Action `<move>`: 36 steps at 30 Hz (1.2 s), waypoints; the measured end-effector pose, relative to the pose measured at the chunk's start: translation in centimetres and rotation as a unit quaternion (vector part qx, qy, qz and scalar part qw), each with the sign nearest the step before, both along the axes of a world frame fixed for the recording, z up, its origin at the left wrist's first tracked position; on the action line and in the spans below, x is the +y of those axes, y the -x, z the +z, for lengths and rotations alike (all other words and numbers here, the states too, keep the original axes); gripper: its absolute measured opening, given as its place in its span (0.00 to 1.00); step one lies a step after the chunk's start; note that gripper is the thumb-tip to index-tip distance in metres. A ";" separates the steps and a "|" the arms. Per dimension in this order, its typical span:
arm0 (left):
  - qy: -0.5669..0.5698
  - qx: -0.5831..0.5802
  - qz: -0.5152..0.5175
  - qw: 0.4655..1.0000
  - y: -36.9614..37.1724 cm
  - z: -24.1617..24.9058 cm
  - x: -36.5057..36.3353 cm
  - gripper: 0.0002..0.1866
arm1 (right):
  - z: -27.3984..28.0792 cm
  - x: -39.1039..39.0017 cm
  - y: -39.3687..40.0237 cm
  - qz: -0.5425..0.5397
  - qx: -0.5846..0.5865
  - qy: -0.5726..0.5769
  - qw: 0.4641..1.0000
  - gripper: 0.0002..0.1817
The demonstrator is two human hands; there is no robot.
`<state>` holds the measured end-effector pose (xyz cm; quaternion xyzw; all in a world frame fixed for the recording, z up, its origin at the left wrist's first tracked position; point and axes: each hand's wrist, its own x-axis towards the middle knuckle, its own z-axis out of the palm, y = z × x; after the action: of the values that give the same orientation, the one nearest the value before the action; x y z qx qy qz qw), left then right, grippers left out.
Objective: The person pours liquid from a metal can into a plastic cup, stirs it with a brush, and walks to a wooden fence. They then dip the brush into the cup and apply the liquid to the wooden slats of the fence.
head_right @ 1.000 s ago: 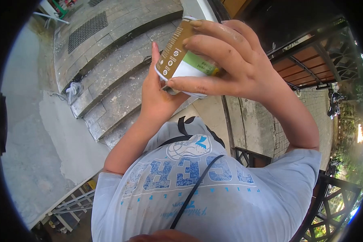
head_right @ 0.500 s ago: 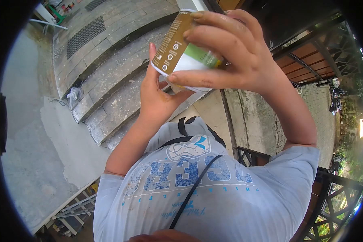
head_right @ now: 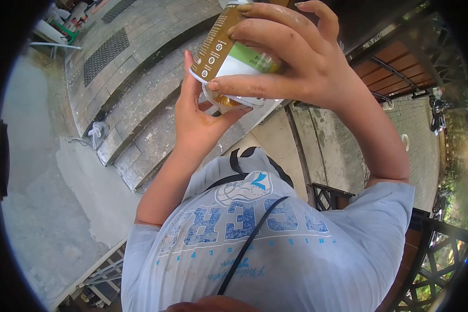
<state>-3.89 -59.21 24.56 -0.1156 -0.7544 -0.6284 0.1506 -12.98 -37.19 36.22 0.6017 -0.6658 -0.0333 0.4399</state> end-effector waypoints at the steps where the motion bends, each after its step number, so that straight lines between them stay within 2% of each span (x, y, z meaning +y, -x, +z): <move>1: 0.009 -0.008 0.009 1.000 0.3 0.1 0.3 0.74 | 0.6 0.2 -0.8 -0.003 0.000 0.002 1.000 0.38; 3: 0.010 -0.012 0.003 1.000 1.0 0.1 1.1 0.74 | 1.9 0.3 -2.8 -0.160 -0.090 -0.036 0.982 0.32; 6: 0.025 -0.016 -0.001 1.000 2.1 -0.5 2.3 0.75 | -0.2 2.4 -0.2 -0.127 -0.078 0.020 0.989 0.36; 7: 0.040 -0.016 0.000 0.999 2.5 -0.7 2.7 0.75 | -0.6 3.1 -0.1 -0.129 -0.097 0.037 0.986 0.45; 8: 0.043 -0.016 -0.002 0.999 2.8 -0.8 3.2 0.75 | -1.1 3.6 -0.1 -0.131 -0.098 0.039 0.986 0.45; 10: 0.008 -0.033 -0.006 0.999 3.5 -1.1 4.2 0.75 | -2.2 4.6 -0.2 -0.170 -0.222 0.154 0.948 0.50; 11: 0.001 -0.043 -0.008 0.999 3.8 -1.6 4.6 0.75 | -3.2 5.4 -0.1 -0.186 -0.235 0.168 0.939 0.58; 12: 0.004 -0.043 -0.012 0.999 4.2 -2.2 5.2 0.75 | -4.4 5.8 0.2 -0.169 -0.301 0.211 0.915 0.60; 15: -0.038 -0.062 0.000 0.997 5.1 -3.5 7.1 0.74 | -8.2 7.0 0.7 -0.204 -0.333 0.268 0.881 0.62; 17: -0.033 -0.074 0.001 0.997 5.7 -4.7 8.2 0.74 | -10.8 7.9 1.2 -0.206 -0.392 0.338 0.831 0.66; 18: -0.030 -0.087 0.006 0.996 6.0 -5.5 8.8 0.73 | -12.1 8.4 1.5 -0.209 -0.392 0.342 0.828 0.66; 20: -0.016 -0.092 0.000 0.996 6.7 -7.3 9.7 0.73 | -14.4 9.5 2.0 -0.227 -0.477 0.385 0.757 0.63; 22: -0.044 -0.092 0.002 0.995 7.2 -9.0 10.7 0.73 | -16.4 10.7 2.8 -0.247 -0.461 0.368 0.769 0.63; 24: -0.047 -0.094 -0.001 0.994 7.6 -10.9 11.4 0.73 | -19.7 11.7 3.8 -0.195 -0.509 0.402 0.736 0.61; 28: -0.065 -0.107 0.023 0.992 8.3 -15.0 12.2 0.74 | -24.5 12.4 5.5 -0.162 -0.569 0.424 0.686 0.62; 29: -0.067 -0.095 0.031 0.993 8.4 -15.9 12.1 0.74 | -26.6 12.4 6.1 -0.150 -0.547 0.424 0.706 0.62; 30: -0.063 -0.099 0.031 0.993 8.2 -16.6 11.9 0.74 | -28.0 12.1 6.3 -0.150 -0.549 0.426 0.703 0.62; 33: -0.069 -0.127 0.081 0.986 7.6 -17.7 10.8 0.73 | -32.1 11.2 6.6 -0.130 -0.615 0.458 0.628 0.63; 34: -0.066 -0.130 0.081 0.986 7.2 -17.7 10.5 0.73 | -33.8 11.1 6.8 -0.129 -0.618 0.460 0.624 0.63; 36: -0.070 -0.146 0.115 0.980 6.5 -17.6 9.7 0.72 | -36.7 10.9 7.4 -0.177 -0.570 0.436 0.674 0.64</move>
<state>-10.37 -49.47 7.00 0.0759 -0.7310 -0.6678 0.1180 -20.33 -26.32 -0.46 0.1145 -0.8204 0.5326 0.1737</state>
